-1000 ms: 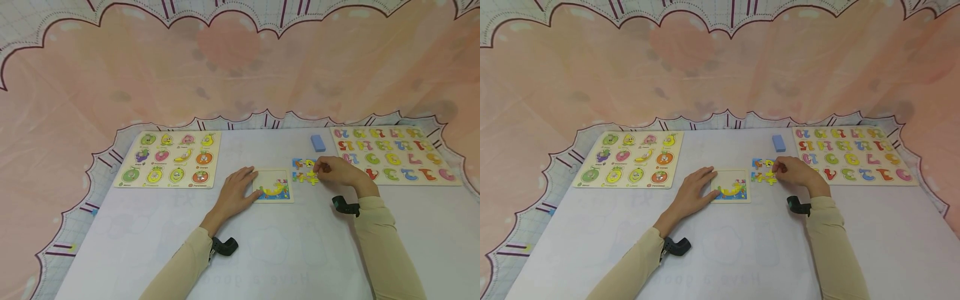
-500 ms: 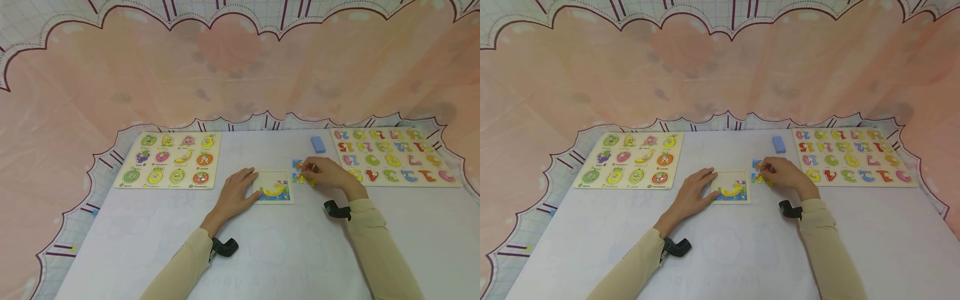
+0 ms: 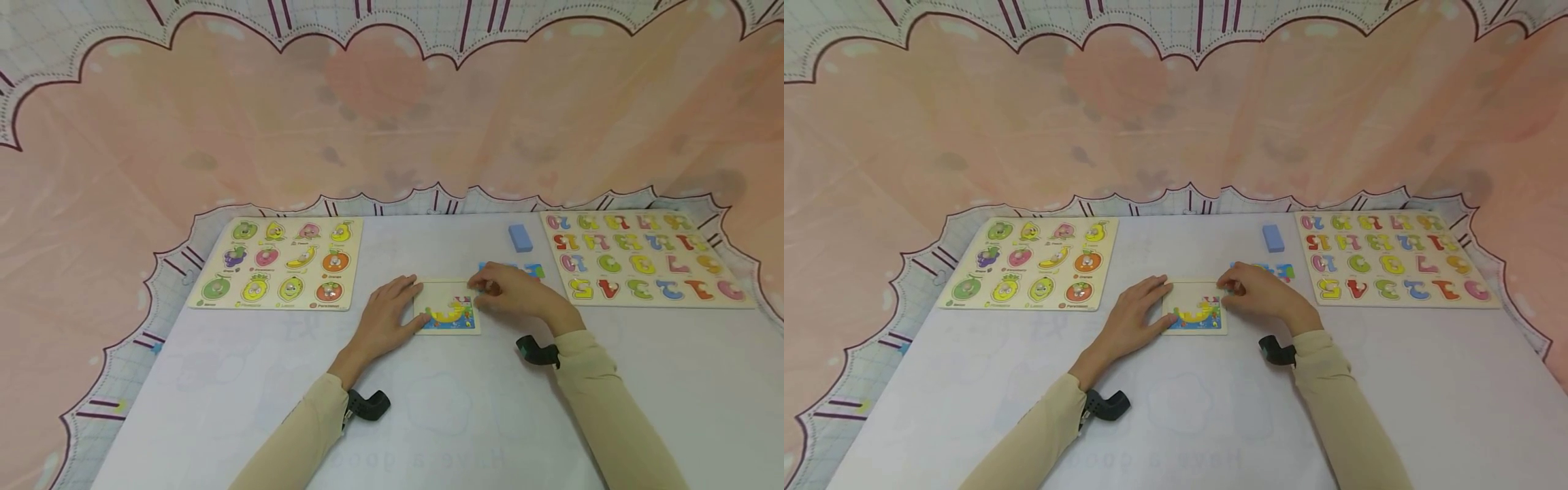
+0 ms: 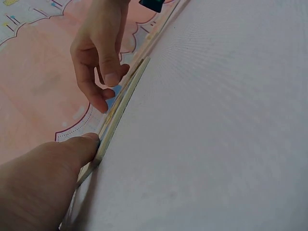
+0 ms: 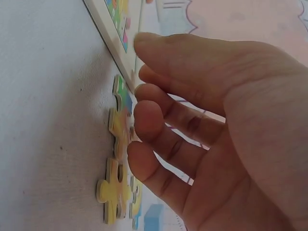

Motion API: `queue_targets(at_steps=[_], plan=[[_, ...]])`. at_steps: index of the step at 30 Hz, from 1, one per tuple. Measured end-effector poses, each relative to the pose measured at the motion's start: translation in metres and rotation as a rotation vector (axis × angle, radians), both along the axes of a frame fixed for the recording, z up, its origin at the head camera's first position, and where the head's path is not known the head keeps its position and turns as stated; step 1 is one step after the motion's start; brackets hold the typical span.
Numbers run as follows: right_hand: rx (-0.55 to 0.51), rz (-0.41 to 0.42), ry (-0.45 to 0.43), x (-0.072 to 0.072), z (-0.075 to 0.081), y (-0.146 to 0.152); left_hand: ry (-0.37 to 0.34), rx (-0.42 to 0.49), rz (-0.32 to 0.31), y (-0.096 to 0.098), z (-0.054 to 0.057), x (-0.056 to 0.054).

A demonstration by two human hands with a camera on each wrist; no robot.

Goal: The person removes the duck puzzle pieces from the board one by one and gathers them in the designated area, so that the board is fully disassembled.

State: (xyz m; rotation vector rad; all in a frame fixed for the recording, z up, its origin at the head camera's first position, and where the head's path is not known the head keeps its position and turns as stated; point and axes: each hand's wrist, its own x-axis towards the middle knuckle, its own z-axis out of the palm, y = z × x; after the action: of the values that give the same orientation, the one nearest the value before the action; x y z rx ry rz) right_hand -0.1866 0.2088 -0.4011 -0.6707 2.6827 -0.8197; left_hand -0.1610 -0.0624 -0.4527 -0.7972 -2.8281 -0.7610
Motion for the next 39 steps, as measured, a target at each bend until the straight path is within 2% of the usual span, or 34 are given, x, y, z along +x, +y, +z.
queue_targets(at_steps=[15, 27, 33, 36, 39], plan=[[0.019, 0.026, -0.022, 0.004, -0.002, -0.007, -0.006, -0.011, -0.003, 0.001, 0.001, 0.000], [0.009, 0.052, 0.004, 0.004, -0.003, -0.008, 0.000, -0.008, -0.009, 0.000, 0.003, -0.001], [-0.005, 0.045, 0.030, 0.002, -0.004, -0.010, 0.047, -0.041, -0.008, 0.002, 0.004, 0.001], [-0.008, 0.041, 0.048, 0.001, -0.005, -0.012, 0.115, -0.059, -0.046, 0.009, 0.007, 0.006], [-0.014, 0.035, 0.056, 0.000, -0.006, -0.012, 0.174, -0.066, -0.143, 0.021, 0.011, 0.016]])
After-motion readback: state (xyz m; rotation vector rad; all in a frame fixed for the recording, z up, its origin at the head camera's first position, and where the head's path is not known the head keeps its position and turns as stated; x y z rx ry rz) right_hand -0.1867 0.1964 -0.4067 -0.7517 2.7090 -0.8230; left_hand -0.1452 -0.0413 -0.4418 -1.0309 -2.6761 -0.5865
